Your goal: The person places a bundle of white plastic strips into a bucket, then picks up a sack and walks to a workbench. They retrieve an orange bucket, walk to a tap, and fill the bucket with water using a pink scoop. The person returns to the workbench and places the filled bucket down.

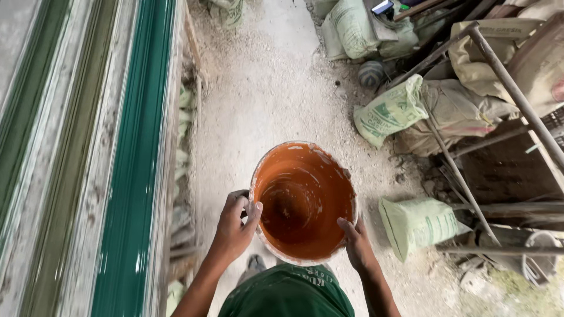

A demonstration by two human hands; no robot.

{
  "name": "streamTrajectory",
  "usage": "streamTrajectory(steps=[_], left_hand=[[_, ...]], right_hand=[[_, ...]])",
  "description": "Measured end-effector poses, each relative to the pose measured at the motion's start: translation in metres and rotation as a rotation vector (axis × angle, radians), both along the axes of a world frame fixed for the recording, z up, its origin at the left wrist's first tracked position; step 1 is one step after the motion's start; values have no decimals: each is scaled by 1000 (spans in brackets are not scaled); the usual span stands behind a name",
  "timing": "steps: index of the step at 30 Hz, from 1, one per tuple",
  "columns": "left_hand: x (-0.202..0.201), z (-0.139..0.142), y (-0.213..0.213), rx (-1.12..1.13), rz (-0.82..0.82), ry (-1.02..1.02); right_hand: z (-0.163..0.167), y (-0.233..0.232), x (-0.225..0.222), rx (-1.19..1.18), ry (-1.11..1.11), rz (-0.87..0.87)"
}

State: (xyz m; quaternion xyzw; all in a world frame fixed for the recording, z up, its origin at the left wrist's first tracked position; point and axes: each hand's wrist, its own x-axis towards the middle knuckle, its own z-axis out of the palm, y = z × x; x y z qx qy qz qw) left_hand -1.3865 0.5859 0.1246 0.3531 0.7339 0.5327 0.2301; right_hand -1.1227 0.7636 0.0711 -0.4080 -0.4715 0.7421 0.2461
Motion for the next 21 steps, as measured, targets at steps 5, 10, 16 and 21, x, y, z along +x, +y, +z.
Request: streamTrajectory(steps=[5, 10, 16, 21], left_hand=[[-72, -32, 81, 68, 48, 114], [-162, -45, 193, 45, 182, -143], [-287, -26, 291, -42, 203, -311], [-390, -54, 372, 92, 255, -226]], right_hand=[[-28, 87, -87, -36, 7, 41], [-32, 209, -191, -10, 33, 121], [16, 336, -322, 154, -173, 327], [19, 411, -438, 207, -124, 274]])
